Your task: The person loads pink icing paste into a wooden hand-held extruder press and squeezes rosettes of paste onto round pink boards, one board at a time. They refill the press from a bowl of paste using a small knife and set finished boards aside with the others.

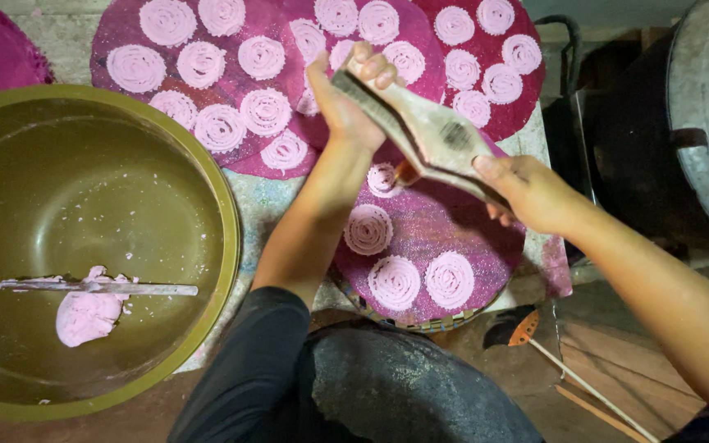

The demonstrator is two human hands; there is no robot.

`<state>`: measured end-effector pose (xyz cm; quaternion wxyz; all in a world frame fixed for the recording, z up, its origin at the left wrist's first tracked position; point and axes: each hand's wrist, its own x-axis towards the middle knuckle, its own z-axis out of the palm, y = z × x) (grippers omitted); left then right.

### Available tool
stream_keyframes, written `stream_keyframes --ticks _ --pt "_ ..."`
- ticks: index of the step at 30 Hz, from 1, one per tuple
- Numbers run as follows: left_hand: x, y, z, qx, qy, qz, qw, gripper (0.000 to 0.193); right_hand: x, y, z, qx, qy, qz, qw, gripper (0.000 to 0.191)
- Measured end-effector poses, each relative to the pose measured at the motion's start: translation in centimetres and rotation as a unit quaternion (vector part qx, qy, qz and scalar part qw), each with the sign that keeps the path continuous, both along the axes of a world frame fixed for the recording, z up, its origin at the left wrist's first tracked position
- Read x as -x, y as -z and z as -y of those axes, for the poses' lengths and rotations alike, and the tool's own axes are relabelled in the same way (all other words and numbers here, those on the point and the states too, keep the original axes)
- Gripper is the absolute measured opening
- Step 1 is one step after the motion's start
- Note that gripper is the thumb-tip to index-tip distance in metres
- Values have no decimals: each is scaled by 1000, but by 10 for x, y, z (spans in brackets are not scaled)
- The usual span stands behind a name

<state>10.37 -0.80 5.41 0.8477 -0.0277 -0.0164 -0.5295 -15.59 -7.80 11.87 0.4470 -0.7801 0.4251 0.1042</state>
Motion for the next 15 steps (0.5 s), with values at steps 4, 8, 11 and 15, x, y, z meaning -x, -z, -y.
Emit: stream_keyframes --ticks 4,8,11,15 --pt "-13 -13 11 16 -6 26 1000 52 -12 5 5 52 -20 66 996 64" --pt "-29 -11 -7 0 -17 66 998 52 -24 22 -17 9 -8 98 995 61" --pt "-21 -2 -19 -37 -19 59 997 49 -15 21 -28 -39 -1 82 996 62" --pt "5 5 -5 -82 -6 4 997 49 3 9 -18 -33 32 21 999 62"
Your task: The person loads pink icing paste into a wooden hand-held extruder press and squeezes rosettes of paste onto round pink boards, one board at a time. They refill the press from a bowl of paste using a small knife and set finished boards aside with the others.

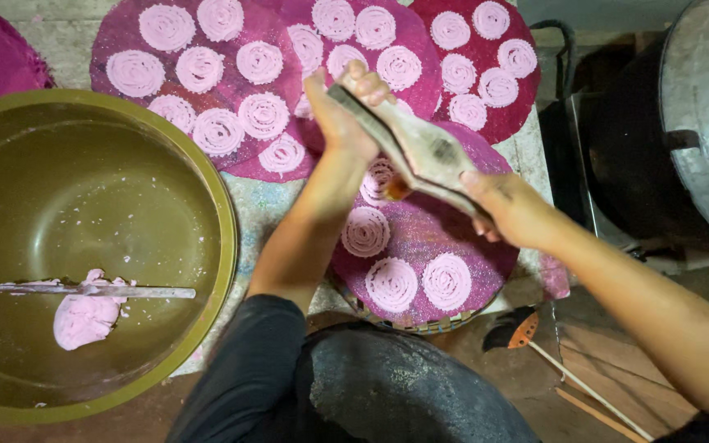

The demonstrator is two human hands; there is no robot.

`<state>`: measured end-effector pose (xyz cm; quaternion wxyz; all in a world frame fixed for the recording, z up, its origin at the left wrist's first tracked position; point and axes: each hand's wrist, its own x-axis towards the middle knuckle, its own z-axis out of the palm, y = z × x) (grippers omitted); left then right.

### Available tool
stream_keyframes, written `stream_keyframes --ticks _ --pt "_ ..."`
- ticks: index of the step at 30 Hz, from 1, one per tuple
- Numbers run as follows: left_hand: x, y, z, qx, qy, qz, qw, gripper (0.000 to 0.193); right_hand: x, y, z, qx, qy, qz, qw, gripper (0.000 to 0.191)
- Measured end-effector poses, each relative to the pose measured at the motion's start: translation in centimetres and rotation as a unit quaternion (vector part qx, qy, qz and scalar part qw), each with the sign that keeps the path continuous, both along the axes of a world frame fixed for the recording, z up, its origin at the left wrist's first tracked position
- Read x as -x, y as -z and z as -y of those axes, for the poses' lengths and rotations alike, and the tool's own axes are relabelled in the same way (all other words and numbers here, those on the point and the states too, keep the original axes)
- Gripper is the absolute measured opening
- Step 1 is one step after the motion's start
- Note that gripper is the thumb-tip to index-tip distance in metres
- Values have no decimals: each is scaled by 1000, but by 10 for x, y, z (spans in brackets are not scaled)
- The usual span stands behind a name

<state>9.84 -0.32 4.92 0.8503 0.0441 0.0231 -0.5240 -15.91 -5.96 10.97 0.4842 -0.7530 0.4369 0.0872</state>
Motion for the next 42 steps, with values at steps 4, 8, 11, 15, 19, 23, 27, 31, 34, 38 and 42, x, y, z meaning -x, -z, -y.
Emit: stream_keyframes --ticks 4,8,11,15,19,23,27,31,34,38,42 --pt "3 -8 28 43 -9 1 999 49 2 1 19 96 -7 4 995 64" --pt "-11 -22 39 108 -5 74 991 48 -6 11 24 129 -1 76 989 58" --pt "-17 -26 39 127 24 90 988 47 -6 10 27 92 -6 111 990 55" --pt "-16 -29 39 131 31 92 987 46 -5 3 32 91 -10 113 989 55" --pt "-21 -41 39 199 20 142 969 49 -14 7 30 122 5 103 987 55" --pt "-34 -51 26 225 11 168 960 55 -28 14 28 101 -6 140 985 54" --pt "-38 -33 0 -187 24 165 968 58 -35 13 30 81 -35 170 981 54" --pt "-22 7 -22 -280 95 554 778 46 -40 11 27 75 -37 180 980 51" --pt "-10 27 -38 -167 23 547 820 54 -45 12 19 73 -30 175 981 53" --pt "-5 25 -45 -200 15 546 813 53 -53 10 6 88 -21 193 977 53" --pt "-1 15 -54 -247 -41 564 787 50 -58 6 -3 111 -13 207 972 52"
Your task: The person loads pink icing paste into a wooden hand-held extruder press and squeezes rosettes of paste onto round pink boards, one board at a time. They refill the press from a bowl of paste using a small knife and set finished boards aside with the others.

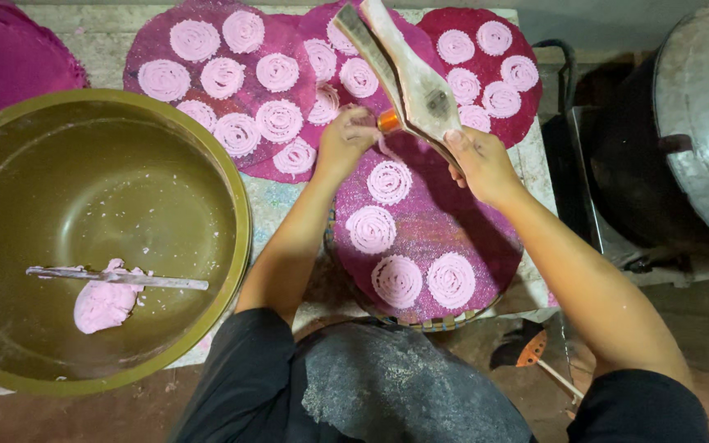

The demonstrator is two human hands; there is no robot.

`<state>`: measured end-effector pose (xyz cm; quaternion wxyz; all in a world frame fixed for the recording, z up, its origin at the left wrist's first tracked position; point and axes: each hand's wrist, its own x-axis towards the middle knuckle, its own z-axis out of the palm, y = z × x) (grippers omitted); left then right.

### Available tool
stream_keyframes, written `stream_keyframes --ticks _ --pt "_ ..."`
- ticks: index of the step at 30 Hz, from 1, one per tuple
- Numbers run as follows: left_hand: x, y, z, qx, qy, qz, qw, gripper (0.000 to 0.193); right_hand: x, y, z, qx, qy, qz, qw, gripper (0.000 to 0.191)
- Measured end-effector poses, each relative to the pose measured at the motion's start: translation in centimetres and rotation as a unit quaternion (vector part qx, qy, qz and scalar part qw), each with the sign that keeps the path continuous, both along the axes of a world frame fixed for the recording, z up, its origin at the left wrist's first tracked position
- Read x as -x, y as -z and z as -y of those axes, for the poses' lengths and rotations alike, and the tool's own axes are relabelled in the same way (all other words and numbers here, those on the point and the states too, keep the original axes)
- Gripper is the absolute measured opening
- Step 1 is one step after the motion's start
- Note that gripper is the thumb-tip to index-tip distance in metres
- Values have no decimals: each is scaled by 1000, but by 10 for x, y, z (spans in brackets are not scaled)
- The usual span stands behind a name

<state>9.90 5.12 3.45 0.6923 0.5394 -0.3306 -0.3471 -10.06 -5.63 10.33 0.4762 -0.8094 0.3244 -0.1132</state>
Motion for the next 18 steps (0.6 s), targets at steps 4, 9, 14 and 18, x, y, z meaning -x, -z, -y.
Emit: stream_keyframes --ticks 4,9,14,18 --pt "6 -4 -31 -144 -62 145 977 44 9 5 -6 -37 29 42 998 48" --pt "27 9 -68 -253 -92 271 924 34 53 32 -19 -75 60 86 992 57" --pt "44 42 -77 -184 -116 418 882 25 104 60 -44 -77 90 131 984 82" --pt "51 56 -76 -163 -127 425 881 26 137 73 -63 -74 117 185 973 92"
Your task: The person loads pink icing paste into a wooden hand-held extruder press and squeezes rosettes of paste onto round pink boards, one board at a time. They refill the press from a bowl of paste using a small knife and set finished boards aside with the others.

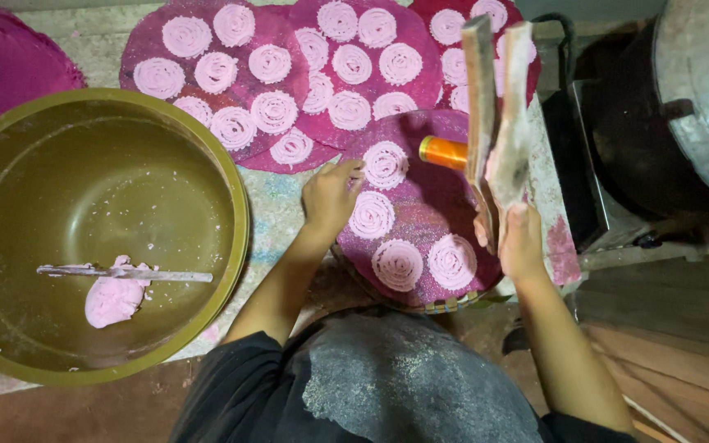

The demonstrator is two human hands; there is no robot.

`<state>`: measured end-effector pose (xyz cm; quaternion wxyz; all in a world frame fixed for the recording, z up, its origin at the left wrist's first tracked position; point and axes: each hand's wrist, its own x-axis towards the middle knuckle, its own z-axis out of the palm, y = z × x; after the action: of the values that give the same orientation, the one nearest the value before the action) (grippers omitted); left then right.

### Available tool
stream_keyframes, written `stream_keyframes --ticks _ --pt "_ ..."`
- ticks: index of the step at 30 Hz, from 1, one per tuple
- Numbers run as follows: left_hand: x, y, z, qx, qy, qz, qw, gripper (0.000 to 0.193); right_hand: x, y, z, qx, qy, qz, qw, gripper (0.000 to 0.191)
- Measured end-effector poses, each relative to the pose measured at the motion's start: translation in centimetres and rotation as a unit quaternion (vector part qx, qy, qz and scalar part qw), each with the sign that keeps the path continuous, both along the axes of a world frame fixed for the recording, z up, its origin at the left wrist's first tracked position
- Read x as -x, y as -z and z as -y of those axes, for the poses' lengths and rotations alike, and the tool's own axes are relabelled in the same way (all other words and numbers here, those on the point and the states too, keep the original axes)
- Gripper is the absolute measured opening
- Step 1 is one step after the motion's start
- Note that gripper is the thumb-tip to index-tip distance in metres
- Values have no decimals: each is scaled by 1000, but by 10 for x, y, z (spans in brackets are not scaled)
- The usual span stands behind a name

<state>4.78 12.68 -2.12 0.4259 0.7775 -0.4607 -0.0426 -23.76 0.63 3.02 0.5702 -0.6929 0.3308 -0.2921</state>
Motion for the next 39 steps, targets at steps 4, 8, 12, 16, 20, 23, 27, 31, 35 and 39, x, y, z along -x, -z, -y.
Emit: stream_keyframes --ticks 4,8,12,16,20,23,27,31,35,39 --pt "5 1 -3 16 12 -16 1000 25 28 11 -14 -10 27 58 998 94" --pt "4 -3 -16 -24 2 -45 999 17 54 25 -24 -40 60 130 989 92" --pt "4 -5 -24 -14 22 59 998 36 72 34 -33 -71 114 208 969 88" --pt "10 -6 -20 -18 33 72 997 34 86 36 -38 -71 109 217 967 92" --pt "18 -7 -17 -11 43 67 997 29 97 32 -41 -78 133 214 965 97" --pt "19 -3 -17 -21 23 55 998 24 103 31 -45 -103 140 218 960 101" --pt "19 5 -18 -11 21 81 996 35 112 34 -50 -104 160 225 955 97" --pt "24 -6 -20 -21 34 96 995 33 118 42 -50 -61 142 219 963 89" --pt "38 -49 -30 -3 58 73 996 35 114 34 -49 -2 79 93 993 70" --pt "78 -100 -58 -2 294 79 952 43 96 -17 -64 213 -98 -66 970 59"
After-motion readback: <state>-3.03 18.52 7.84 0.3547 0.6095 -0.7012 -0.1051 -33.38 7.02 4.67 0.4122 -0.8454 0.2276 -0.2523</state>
